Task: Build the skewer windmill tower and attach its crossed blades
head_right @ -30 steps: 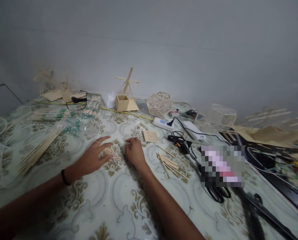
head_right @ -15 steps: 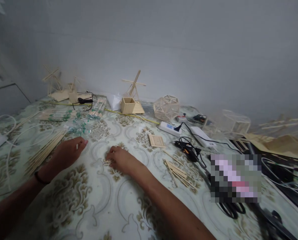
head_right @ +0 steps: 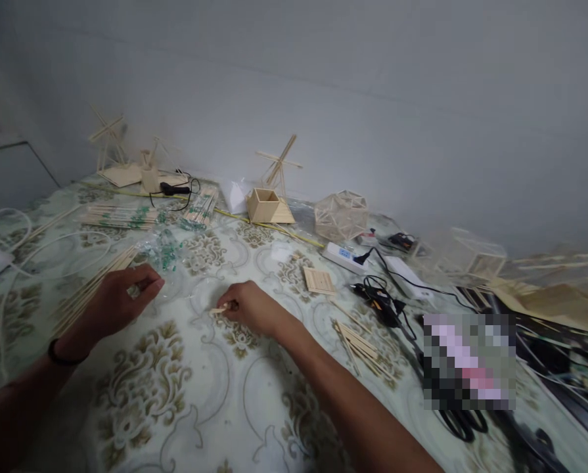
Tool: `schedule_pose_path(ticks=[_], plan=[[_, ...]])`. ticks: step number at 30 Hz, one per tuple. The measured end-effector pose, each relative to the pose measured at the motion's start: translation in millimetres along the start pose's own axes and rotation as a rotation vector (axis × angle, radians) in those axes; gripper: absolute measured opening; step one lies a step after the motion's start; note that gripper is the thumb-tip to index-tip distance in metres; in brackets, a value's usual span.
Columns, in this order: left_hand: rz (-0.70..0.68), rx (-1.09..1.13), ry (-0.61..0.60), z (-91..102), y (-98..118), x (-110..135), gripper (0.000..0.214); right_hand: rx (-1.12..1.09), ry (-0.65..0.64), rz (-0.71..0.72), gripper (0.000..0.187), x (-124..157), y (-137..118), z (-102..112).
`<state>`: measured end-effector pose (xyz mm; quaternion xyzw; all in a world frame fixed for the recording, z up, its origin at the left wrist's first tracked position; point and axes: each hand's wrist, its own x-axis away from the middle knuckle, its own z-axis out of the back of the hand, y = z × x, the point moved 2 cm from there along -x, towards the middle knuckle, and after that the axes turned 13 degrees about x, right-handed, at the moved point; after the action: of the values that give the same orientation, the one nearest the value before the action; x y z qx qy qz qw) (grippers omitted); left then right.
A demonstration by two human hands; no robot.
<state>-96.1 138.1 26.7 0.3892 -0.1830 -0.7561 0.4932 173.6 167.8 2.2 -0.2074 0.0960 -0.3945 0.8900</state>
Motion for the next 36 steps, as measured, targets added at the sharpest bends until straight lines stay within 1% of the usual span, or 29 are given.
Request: schedule_pose_path(ticks=[2, 4, 7, 11, 14, 16, 19, 22, 26, 30, 33, 36], plan=[[-0.005, 0.007, -0.026, 0.6, 2, 0, 0.028, -0.061, 0.056, -0.05, 0.022, -7, -5, 9], [-0.016, 0.019, -0.038, 1.0, 2, 0, 0.028, -0.091, 0.121, -0.088, 0.018, -21, -15, 16], [-0.032, 0.043, -0.049, 1.3, 3, 0, 0.024, -0.019, 0.187, -0.149, 0.014, -52, -34, 21], [-0.04, 0.085, -0.067, 1.6, 3, 0, 0.022, 0.121, 0.212, -0.186, 0.02, -93, -56, 11], [-0.047, 0.099, -0.073, 1.9, 1, 0, 0.021, 0.167, 0.21, -0.184, 0.032, -107, -61, -1], [-0.056, 0.105, -0.079, 2.3, -1, 0, 0.021, 0.192, 0.2, -0.178, 0.037, -109, -62, -7], [-0.065, 0.11, -0.086, 3.1, -3, 0, 0.022, 0.224, 0.183, -0.162, 0.034, -107, -62, -9], [-0.069, 0.117, -0.083, 4.1, -3, 0, 0.021, 0.25, 0.164, -0.141, 0.024, -106, -63, -5], [-0.068, 0.141, -0.069, 5.8, -3, 0, 0.019, 0.257, 0.15, -0.113, 0.024, -107, -68, 3], [-0.053, 0.177, -0.057, 8.4, -4, 0, 0.017, 0.216, 0.17, -0.092, 0.023, -108, -69, 10], [-0.055, 0.2, -0.032, 9.7, -4, -1, 0.014, 0.171, 0.177, -0.074, 0.029, -107, -65, 14], [-0.037, 0.205, -0.02, 9.1, -6, -2, 0.013, 0.052, 0.178, -0.041, 0.032, -107, -60, 14]])
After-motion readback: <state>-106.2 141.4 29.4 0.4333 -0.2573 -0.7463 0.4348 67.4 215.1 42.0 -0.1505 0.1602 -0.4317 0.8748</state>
